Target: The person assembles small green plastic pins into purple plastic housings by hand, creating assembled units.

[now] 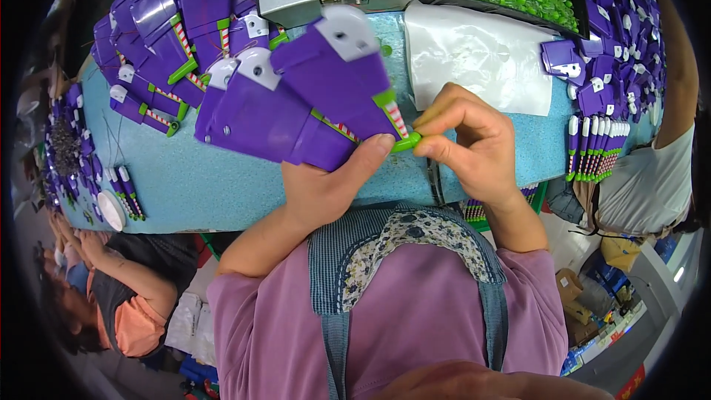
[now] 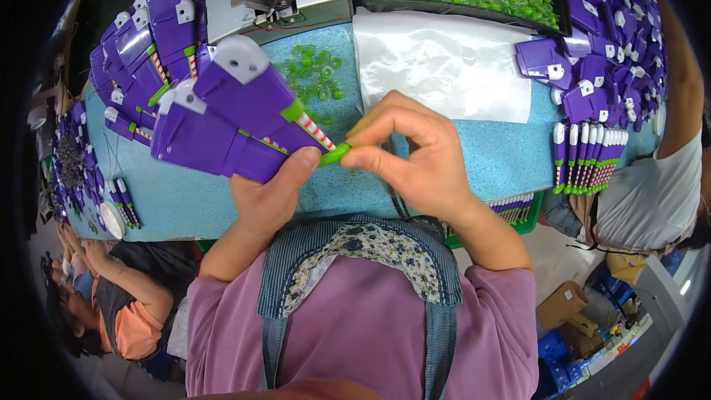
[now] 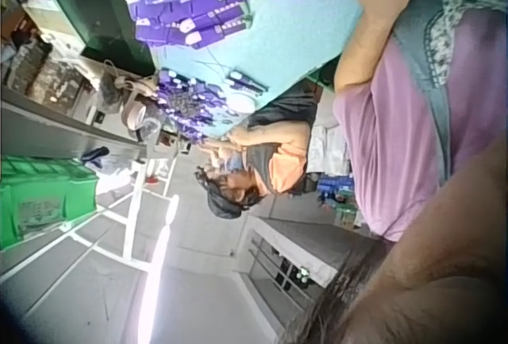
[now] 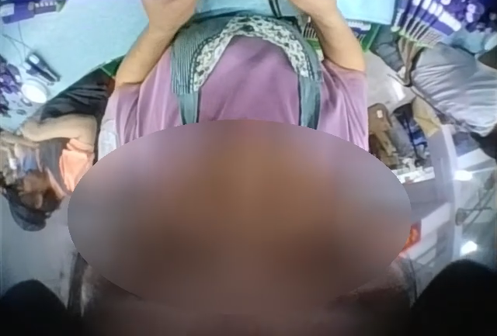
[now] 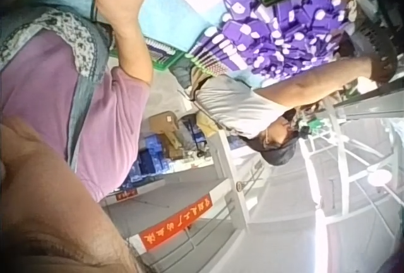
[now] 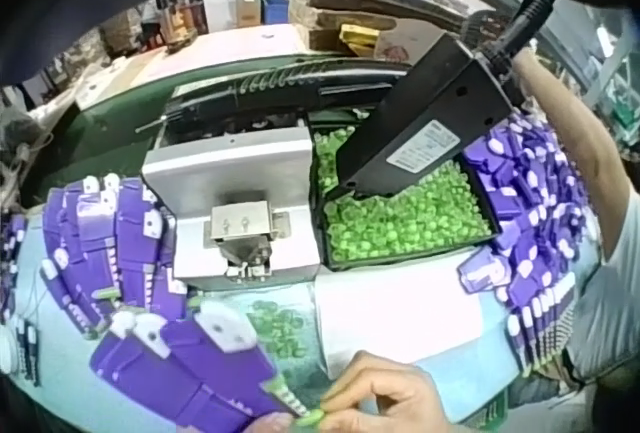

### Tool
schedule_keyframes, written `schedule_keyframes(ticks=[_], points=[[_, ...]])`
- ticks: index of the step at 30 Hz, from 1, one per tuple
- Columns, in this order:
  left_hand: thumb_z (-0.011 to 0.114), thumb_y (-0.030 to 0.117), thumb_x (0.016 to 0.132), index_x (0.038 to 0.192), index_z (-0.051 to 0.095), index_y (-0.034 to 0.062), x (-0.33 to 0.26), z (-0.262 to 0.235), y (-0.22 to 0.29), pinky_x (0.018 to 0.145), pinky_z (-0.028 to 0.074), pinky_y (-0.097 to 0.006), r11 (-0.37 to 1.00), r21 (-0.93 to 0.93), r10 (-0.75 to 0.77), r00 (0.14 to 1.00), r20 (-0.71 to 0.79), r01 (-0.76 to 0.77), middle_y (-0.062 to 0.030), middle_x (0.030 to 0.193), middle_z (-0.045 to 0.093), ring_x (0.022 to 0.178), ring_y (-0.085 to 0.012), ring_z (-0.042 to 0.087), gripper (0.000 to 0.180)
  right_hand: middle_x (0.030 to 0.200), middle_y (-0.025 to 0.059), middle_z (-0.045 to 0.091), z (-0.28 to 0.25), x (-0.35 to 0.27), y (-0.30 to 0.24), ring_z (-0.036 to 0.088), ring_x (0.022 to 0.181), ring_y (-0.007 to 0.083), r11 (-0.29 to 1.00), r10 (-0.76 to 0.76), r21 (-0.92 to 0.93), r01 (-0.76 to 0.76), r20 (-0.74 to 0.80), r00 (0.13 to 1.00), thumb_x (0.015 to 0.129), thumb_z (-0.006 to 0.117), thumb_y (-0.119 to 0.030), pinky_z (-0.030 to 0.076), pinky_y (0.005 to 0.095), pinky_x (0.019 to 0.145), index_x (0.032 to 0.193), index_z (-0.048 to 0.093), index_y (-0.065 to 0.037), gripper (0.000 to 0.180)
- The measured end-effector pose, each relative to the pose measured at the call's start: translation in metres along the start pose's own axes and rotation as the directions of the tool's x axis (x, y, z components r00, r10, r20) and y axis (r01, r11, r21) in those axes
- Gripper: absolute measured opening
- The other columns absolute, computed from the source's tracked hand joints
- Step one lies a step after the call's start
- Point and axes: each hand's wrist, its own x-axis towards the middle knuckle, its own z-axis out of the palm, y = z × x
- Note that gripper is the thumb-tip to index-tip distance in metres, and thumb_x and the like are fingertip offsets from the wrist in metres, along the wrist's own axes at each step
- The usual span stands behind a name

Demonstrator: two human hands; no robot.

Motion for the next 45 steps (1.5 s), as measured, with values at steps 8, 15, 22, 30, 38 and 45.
schedule_keyframes(ticks=[8,15,22,30,38,45], points=[[0.057,-0.003,0.087,0.107,0.052,-0.0033,-0.002,-0.056,0.005,0.072,0.053,-0.038,0.914,-0.394,-0.019,0.963,-0.269,-0.092,-0.0090,0.083,0.058,0.079,-0.0208,0.062,0.020,0.083,0.0104,0.063,0.016,0.034,0.015,0.058,0.075,0.0277,0.742,-0.286,-0.618,0.260,0.058,0.956,0.071,0.065,0.009,0.048,0.0346,0.065,0.082,0.065,-0.001,0.015],[0.078,0.008,0.075,0.080,0.058,0.0022,0.036,-0.111,0.015,0.055,0.039,-0.023,0.856,0.514,0.301,0.762,-0.573,0.048,0.0013,0.069,0.056,0.058,-0.0076,0.047,0.022,0.085,0.0128,0.059,0.025,0.036,0.014,0.057,0.074,0.0267,0.695,-0.311,-0.663,0.279,0.073,0.948,0.073,0.065,0.008,0.047,0.0341,0.064,0.096,0.064,0.002,0.024],[0.084,0.022,0.066,0.083,0.056,-0.0013,0.065,-0.123,0.033,0.057,0.048,-0.035,0.442,0.860,0.508,0.720,-0.473,0.253,-0.0103,0.073,0.065,0.061,-0.0188,0.061,0.041,0.087,0.0108,0.057,0.013,0.025,0.002,0.058,0.074,0.0188,0.817,-0.212,-0.555,0.158,-0.034,0.977,0.078,0.066,0.004,0.046,0.0264,0.063,0.097,0.067,0.001,0.020],[0.063,-0.002,0.078,0.117,0.049,-0.0062,0.036,-0.078,0.028,0.071,0.053,-0.038,0.948,-0.239,0.120,0.930,-0.348,-0.212,-0.0144,0.097,0.061,0.080,-0.0259,0.063,0.042,0.087,0.0108,0.064,0.006,0.011,-0.001,0.059,0.072,0.0150,0.968,-0.209,-0.160,0.194,-0.085,0.974,0.071,0.075,0.003,0.048,0.0252,0.064,0.093,0.067,0.003,0.024],[0.070,-0.006,0.078,0.113,0.055,0.0012,0.001,0.000,0.007,0.080,0.052,-0.029,0.834,-0.508,-0.212,0.975,0.062,0.214,-0.0071,0.103,0.062,0.091,-0.0132,0.062,0.039,0.087,0.0118,0.066,0.019,0.008,-0.010,0.062,0.073,0.0204,0.933,-0.324,-0.154,0.324,0.025,0.946,0.062,0.082,-0.004,0.050,0.0283,0.063,0.089,0.068,0.001,0.030],[0.070,-0.008,0.077,0.116,0.053,0.0021,0.000,0.002,0.007,0.084,0.049,-0.028,0.719,-0.630,-0.277,0.952,0.128,0.294,-0.0064,0.107,0.061,0.097,-0.0132,0.060,0.043,0.090,0.0176,0.065,0.016,-0.001,-0.013,0.062,0.077,0.0231,0.970,-0.240,-0.041,0.241,0.030,0.970,0.068,0.077,0.000,0.048,0.0300,0.066,0.090,0.065,0.006,0.026]])
